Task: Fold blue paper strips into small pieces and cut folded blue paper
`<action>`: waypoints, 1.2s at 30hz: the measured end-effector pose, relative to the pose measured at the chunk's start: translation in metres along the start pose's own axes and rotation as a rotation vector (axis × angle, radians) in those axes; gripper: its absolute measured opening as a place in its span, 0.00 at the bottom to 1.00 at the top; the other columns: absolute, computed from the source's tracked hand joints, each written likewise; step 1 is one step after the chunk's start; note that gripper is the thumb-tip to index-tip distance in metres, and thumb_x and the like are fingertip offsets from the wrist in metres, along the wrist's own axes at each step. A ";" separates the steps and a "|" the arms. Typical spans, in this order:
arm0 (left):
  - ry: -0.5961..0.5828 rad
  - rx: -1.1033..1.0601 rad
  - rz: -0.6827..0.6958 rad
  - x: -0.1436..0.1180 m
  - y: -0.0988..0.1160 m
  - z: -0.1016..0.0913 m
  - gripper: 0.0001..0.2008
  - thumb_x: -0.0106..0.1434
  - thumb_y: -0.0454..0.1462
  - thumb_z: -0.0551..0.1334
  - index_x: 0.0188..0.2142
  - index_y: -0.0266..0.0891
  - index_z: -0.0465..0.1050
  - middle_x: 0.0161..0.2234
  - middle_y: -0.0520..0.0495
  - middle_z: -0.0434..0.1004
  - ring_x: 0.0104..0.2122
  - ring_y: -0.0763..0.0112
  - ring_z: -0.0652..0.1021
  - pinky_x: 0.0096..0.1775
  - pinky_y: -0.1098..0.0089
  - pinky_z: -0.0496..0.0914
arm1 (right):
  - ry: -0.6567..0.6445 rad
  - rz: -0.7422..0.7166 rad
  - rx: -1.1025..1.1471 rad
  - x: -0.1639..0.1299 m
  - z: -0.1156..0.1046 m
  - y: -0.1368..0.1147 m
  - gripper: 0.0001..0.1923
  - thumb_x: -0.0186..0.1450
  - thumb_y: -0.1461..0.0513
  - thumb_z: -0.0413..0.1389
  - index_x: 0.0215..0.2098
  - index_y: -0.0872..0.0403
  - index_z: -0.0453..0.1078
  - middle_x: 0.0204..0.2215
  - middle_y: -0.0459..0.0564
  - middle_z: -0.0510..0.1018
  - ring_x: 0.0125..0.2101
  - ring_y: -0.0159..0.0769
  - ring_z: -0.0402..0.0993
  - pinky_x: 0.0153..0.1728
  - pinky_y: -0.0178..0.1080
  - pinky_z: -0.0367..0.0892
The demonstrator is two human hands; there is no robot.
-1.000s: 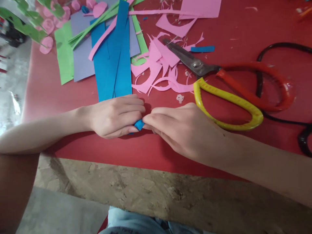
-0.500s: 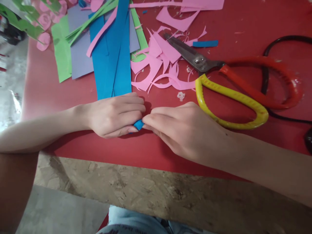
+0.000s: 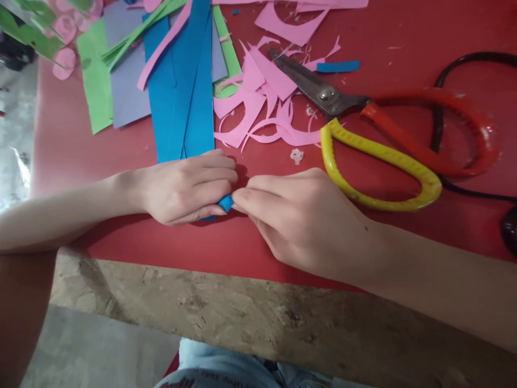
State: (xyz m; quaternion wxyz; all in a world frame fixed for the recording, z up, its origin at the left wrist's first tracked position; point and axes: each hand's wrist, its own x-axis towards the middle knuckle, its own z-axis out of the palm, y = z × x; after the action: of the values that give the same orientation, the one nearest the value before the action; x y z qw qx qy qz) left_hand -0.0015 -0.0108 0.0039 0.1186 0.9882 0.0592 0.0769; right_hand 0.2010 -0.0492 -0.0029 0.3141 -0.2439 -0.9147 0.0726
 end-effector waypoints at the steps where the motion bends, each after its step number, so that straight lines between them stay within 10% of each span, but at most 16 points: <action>1: -0.016 -0.001 -0.009 0.000 0.000 0.000 0.23 0.69 0.38 0.36 0.38 0.32 0.67 0.28 0.41 0.69 0.36 0.64 0.70 0.38 0.63 0.66 | 0.006 0.003 -0.008 0.000 0.000 0.000 0.10 0.62 0.71 0.50 0.25 0.57 0.67 0.18 0.44 0.71 0.20 0.28 0.68 0.23 0.32 0.60; 36: -0.037 0.039 -0.060 0.002 0.002 0.003 0.23 0.69 0.39 0.35 0.35 0.34 0.66 0.28 0.44 0.68 0.35 0.66 0.71 0.40 0.63 0.67 | 0.075 0.147 -0.188 -0.002 0.008 -0.018 0.13 0.59 0.70 0.50 0.19 0.52 0.62 0.14 0.42 0.67 0.16 0.29 0.64 0.16 0.38 0.53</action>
State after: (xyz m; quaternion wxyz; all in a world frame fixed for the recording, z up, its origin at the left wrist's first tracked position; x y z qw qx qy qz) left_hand 0.0008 -0.0128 0.0021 0.1027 0.9894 0.0879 0.0538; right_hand 0.1903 -0.0660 -0.0049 0.3178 -0.3411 -0.8847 0.0003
